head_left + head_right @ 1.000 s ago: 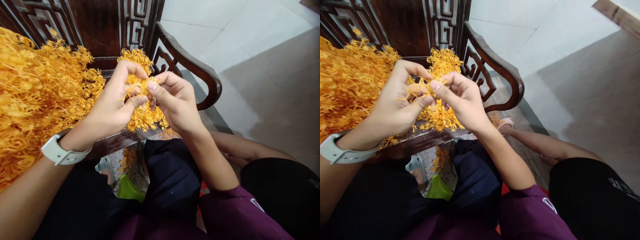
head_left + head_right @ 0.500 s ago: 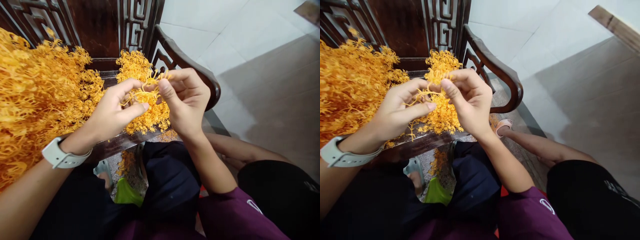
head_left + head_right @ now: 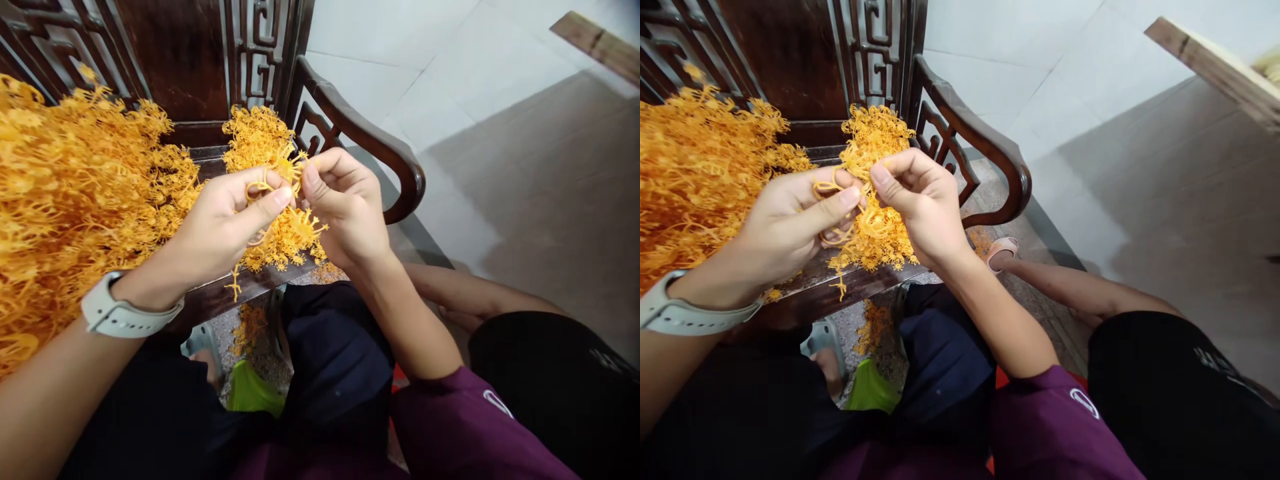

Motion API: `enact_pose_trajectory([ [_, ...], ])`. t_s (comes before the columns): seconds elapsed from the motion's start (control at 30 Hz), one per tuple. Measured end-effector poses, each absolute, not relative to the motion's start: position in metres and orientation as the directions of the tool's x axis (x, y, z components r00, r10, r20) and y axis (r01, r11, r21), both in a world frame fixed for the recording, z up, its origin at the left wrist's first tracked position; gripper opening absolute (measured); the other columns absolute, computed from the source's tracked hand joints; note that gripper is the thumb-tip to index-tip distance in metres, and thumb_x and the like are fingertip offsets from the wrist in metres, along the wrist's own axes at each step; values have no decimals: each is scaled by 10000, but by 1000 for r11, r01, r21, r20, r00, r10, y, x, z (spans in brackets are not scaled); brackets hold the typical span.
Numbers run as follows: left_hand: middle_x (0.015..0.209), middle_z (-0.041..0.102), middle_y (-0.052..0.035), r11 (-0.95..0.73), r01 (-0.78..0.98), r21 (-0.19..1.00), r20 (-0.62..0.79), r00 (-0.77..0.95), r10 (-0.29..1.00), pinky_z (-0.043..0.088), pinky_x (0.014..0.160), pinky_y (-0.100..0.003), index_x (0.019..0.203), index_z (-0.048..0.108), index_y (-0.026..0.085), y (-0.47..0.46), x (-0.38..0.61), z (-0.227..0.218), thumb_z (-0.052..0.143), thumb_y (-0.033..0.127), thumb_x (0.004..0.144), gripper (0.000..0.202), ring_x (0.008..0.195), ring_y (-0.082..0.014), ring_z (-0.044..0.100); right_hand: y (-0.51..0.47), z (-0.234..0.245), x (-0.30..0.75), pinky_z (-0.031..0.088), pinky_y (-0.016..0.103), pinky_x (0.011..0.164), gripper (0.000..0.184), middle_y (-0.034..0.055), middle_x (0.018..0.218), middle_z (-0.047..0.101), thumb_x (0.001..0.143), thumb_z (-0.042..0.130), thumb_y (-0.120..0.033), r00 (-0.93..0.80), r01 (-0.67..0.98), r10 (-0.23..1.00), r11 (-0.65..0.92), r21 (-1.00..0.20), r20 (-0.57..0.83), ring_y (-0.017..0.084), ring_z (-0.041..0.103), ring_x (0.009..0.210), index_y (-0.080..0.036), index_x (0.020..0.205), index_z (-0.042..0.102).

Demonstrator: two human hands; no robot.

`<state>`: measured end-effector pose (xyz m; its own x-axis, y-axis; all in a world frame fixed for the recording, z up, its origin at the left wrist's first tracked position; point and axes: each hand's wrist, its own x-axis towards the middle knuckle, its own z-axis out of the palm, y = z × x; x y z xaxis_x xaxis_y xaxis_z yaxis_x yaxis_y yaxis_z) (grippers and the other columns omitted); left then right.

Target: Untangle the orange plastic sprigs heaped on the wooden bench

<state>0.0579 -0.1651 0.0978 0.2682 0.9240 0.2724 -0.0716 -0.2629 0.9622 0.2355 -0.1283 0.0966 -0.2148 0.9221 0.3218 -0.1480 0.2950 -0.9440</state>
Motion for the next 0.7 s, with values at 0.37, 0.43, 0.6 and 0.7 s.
enact_pose_trajectory([
  [0.37,637,402,33,-303,81,950,290,140,947,280,517,-297,790,550,212,-161,60,95,648,230,993,226,557,-116,342,-81,65,234,575,324,754,454,14,863,602,942,755,-646,-152,12,893,431,-902,425,153,632,820,-225,900,589],
  [0.43,640,401,30,-327,120,937,308,152,939,301,544,-304,775,536,211,-175,60,102,617,205,1005,244,568,-119,354,-49,47,253,534,308,660,494,15,851,579,952,691,-708,16,75,898,438,-896,441,143,597,739,-239,899,545],
  [0.6,669,435,26,-357,203,912,341,112,933,339,603,-315,841,595,221,-199,54,114,581,244,1040,201,603,-131,411,7,-2,302,429,289,539,544,-30,714,518,871,753,-724,226,148,922,287,-946,315,123,504,595,-257,880,474],
  [0.7,623,446,25,-297,303,906,275,113,955,328,597,-331,744,573,209,-185,45,105,557,183,988,246,583,-136,397,6,-10,301,474,317,593,548,-23,719,574,810,854,-669,18,252,936,336,-908,351,141,553,638,-242,970,551],
])
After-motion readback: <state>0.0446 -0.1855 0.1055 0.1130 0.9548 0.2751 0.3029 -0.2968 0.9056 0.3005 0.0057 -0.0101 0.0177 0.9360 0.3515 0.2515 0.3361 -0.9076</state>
